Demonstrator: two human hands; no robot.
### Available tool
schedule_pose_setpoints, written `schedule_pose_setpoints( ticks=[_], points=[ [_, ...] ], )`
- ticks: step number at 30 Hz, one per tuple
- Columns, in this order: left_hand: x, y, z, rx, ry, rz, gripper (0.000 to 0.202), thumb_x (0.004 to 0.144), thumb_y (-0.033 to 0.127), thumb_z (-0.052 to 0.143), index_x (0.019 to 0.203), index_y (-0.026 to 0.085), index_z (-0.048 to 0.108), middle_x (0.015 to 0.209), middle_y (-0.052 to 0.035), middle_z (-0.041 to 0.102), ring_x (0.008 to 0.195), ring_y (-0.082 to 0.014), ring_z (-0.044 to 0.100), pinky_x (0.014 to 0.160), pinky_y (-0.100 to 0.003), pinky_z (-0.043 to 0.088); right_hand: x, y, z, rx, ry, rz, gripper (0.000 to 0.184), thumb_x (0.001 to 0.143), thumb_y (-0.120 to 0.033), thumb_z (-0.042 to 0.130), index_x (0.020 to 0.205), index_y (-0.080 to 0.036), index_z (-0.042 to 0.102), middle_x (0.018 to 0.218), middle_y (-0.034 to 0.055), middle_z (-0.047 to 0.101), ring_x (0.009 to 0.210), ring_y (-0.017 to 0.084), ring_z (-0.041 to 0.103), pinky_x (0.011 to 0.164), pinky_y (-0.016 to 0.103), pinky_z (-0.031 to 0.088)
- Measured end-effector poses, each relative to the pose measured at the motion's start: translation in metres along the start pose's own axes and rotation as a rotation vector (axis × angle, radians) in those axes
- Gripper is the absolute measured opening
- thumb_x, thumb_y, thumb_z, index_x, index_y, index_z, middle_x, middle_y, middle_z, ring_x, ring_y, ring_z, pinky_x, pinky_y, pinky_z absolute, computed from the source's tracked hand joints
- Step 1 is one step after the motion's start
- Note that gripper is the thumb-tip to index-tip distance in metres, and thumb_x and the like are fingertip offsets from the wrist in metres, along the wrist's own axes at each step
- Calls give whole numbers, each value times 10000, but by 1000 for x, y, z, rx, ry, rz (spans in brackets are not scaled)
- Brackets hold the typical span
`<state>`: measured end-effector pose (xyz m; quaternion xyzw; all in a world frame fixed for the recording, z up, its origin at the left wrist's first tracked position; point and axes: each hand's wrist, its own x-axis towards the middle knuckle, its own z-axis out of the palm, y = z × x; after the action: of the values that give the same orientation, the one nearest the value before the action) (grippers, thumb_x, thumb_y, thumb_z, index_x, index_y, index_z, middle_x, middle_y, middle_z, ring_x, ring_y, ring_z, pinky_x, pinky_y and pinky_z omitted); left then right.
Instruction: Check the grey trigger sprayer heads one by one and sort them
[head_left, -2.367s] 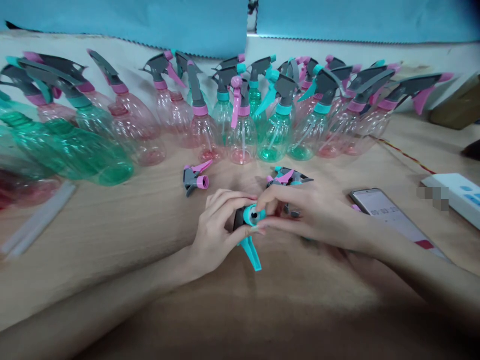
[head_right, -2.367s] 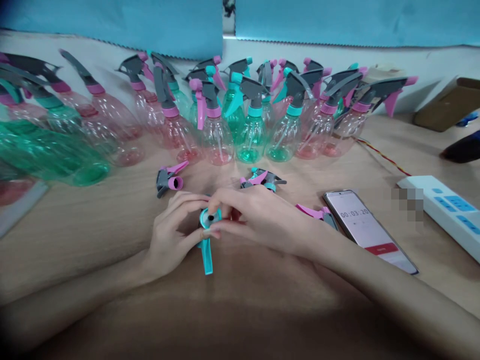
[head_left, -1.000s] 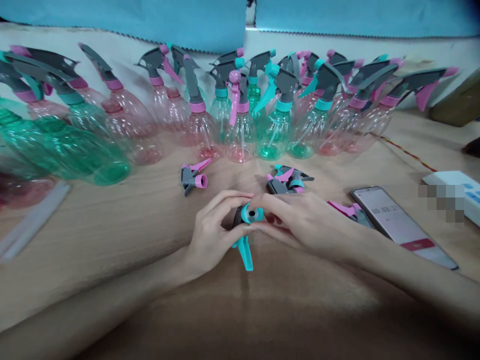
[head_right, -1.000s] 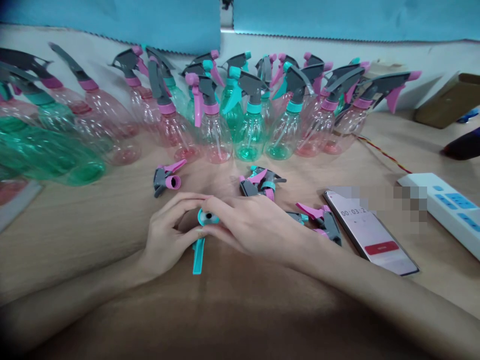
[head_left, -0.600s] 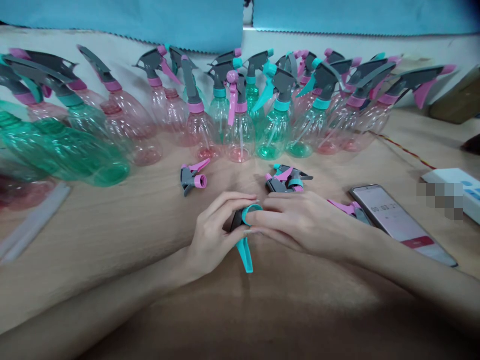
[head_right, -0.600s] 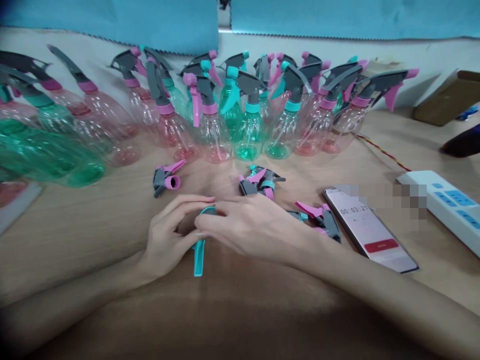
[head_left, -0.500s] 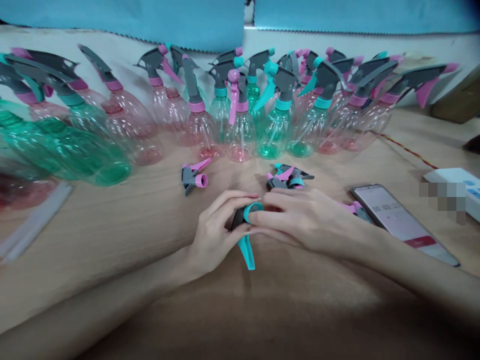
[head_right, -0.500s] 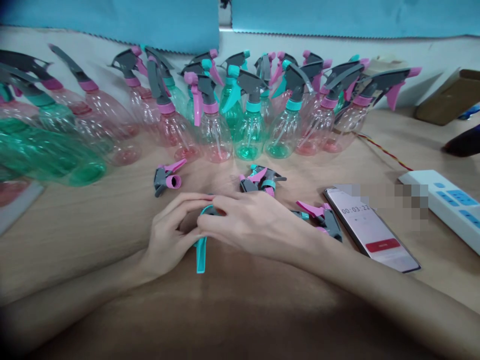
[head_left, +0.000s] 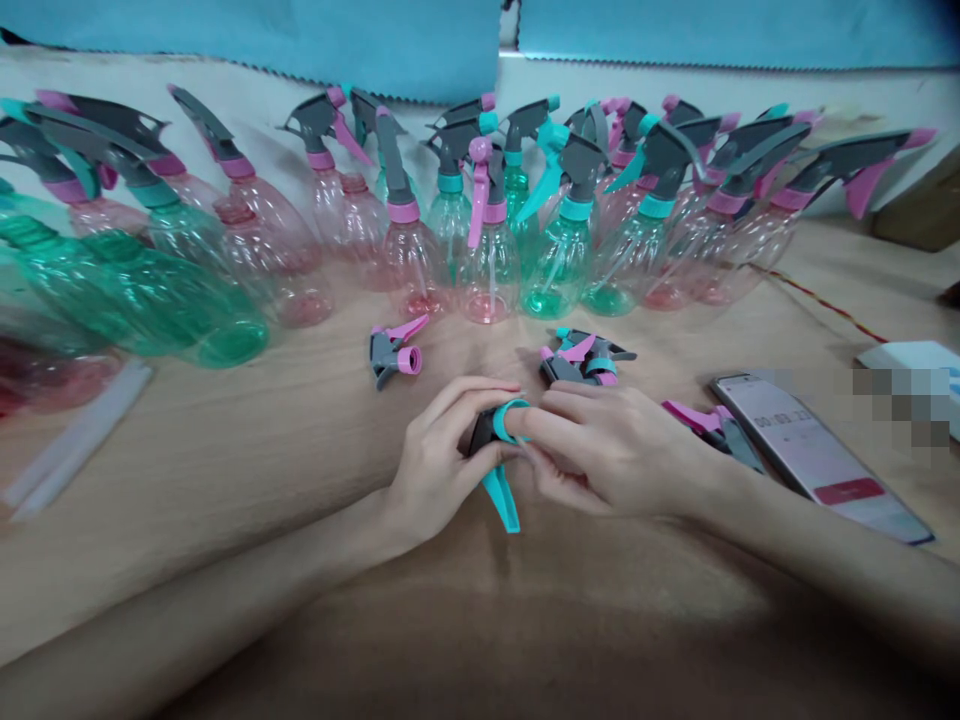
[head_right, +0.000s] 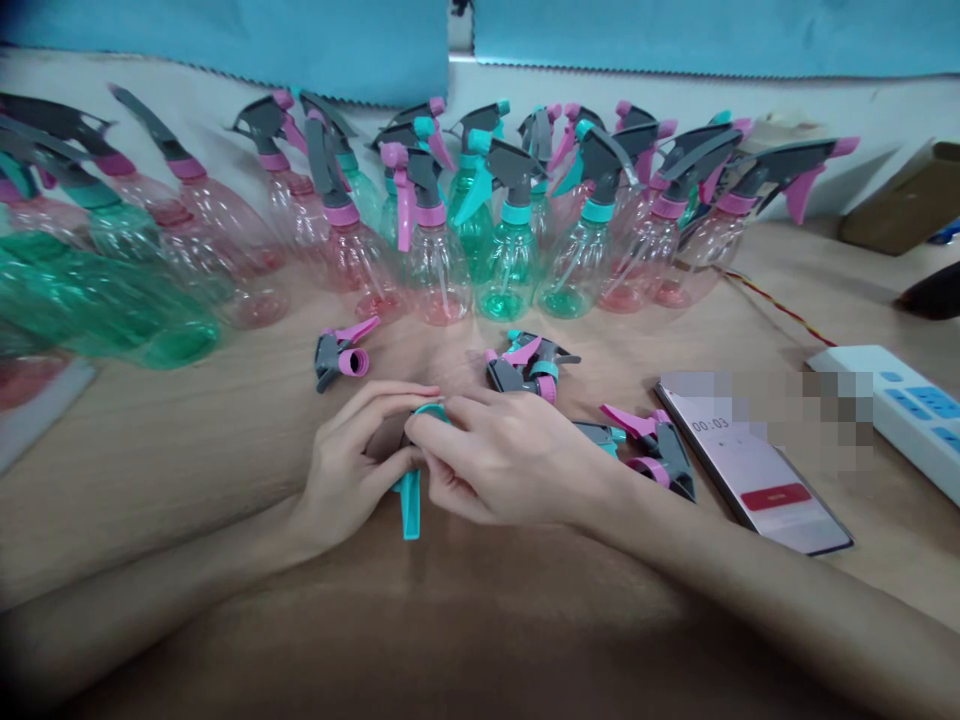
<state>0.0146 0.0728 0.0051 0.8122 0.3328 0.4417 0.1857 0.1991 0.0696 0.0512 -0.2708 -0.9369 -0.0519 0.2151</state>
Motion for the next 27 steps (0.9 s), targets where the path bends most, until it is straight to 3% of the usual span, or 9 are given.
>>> schedule_pose_setpoints(
  ticks=[5,12,16,20,27],
  points=[
    [0,1,0,26,-5,-9,330,750,70,672,1051,172,582,1060,-49,608,994,-169,578,880,-292,478,-2,1,1,32,40,33,209,818,-159,436,842,-105,636,619,14,540,530,121,479,467,262,297],
    [-1,2,-1,35,-25,13,276,781,116,659,1039,172,579,1062,-56,600,952,-163,588,835,-278,497,-5,1,0,155,-102,232,150,853,-215,475,952,-162,575,586,-42,539,488,98,510,490,227,335],
    [-1,2,-1,42,-13,22,270,784,116,653,1041,161,583,1039,-54,601,943,-159,593,823,-266,501,-5,-2,3,172,-62,334,164,840,-239,487,952,-126,529,571,-52,521,443,83,470,432,214,300],
    [0,3,0,58,-16,17,298,785,84,643,1065,159,575,1064,-59,599,994,-163,584,868,-280,493,-3,-10,5,41,0,358,124,809,-223,492,808,-112,549,535,-31,519,428,106,476,407,239,280],
    [-3,2,2,112,-37,85,312,812,88,617,1109,155,552,1100,-63,591,1019,-159,575,911,-283,488,0,-33,1,-285,-1,305,160,790,-124,450,658,-137,539,480,19,514,374,161,488,343,266,207]
  ],
)
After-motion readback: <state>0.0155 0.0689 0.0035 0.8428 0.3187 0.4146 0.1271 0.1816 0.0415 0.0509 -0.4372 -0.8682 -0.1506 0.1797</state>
